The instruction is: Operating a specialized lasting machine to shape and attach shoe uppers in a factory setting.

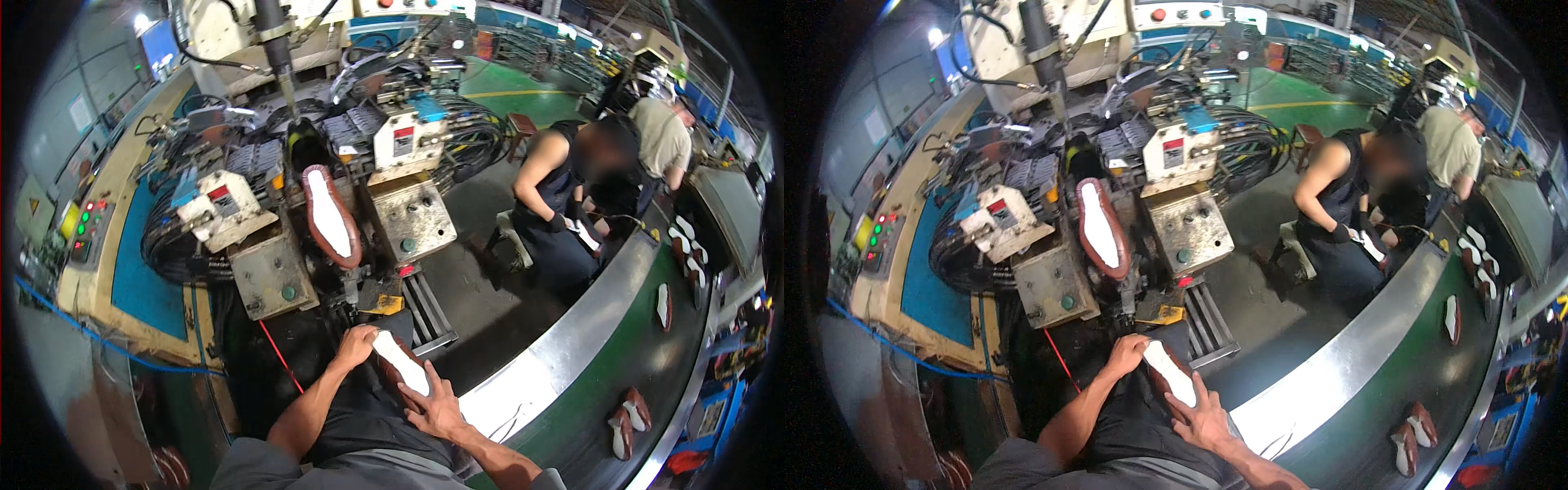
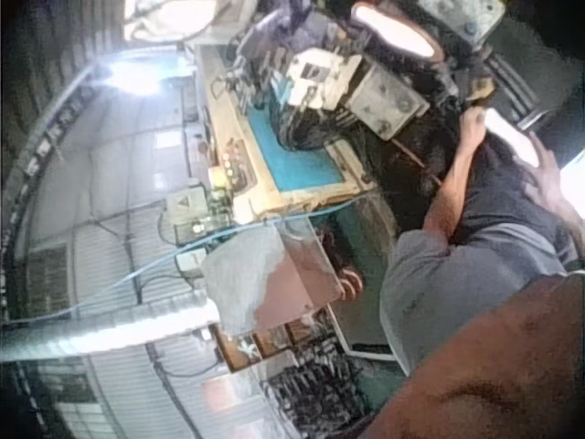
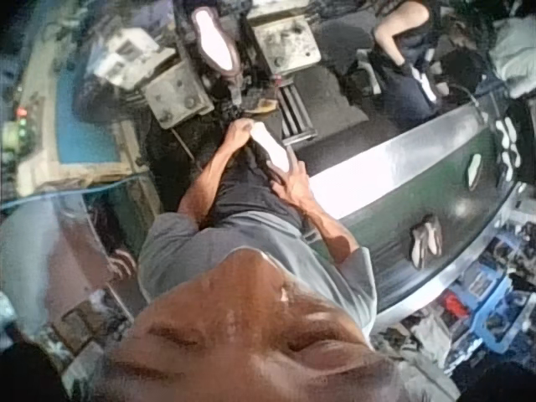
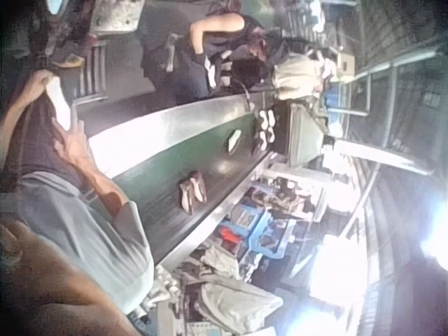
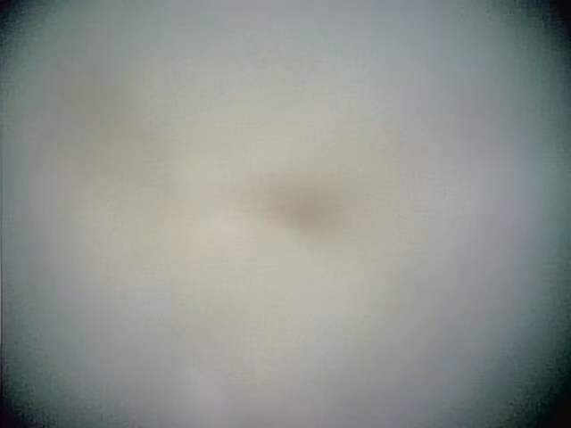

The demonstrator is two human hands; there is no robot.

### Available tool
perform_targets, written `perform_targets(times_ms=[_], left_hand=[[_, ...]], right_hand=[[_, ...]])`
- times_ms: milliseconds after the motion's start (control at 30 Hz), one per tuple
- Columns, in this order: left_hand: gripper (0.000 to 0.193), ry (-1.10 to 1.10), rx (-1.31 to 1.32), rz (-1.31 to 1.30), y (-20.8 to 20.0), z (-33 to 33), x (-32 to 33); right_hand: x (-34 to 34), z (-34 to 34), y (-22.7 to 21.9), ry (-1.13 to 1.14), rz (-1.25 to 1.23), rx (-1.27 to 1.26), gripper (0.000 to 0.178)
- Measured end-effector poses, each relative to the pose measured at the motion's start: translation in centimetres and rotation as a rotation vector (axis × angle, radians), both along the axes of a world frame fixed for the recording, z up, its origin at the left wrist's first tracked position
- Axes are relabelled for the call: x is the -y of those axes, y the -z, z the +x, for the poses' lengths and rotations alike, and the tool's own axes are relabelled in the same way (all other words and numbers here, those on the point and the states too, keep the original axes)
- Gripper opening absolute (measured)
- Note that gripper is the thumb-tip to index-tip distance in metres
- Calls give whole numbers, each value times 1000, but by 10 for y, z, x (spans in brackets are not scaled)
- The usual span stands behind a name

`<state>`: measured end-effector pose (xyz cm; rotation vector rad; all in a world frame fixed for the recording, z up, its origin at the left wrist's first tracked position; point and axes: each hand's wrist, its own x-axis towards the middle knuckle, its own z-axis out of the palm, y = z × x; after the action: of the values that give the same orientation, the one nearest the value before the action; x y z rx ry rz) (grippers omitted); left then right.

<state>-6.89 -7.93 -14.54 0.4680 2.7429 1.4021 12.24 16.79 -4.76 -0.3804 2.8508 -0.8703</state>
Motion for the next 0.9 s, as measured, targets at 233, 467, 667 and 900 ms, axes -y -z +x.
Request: perform_targets(times_ms=[233,467,667,900], left_hand=[[23,-1,30,-148,-25,6,-4],[39,-333,-51,225,-43,-83,75],[64,-217,434,1144,-166,-224,64],[66,-63,592,1149,-199,-175,104]], right_hand=[[5,3,-2,16,-60,9,69],[-8,-22,-34,149,-136,-168,62],[-8,-126,-112,177,-45,-329,69],[59,-262,-152,-3,-38,-476,71]])
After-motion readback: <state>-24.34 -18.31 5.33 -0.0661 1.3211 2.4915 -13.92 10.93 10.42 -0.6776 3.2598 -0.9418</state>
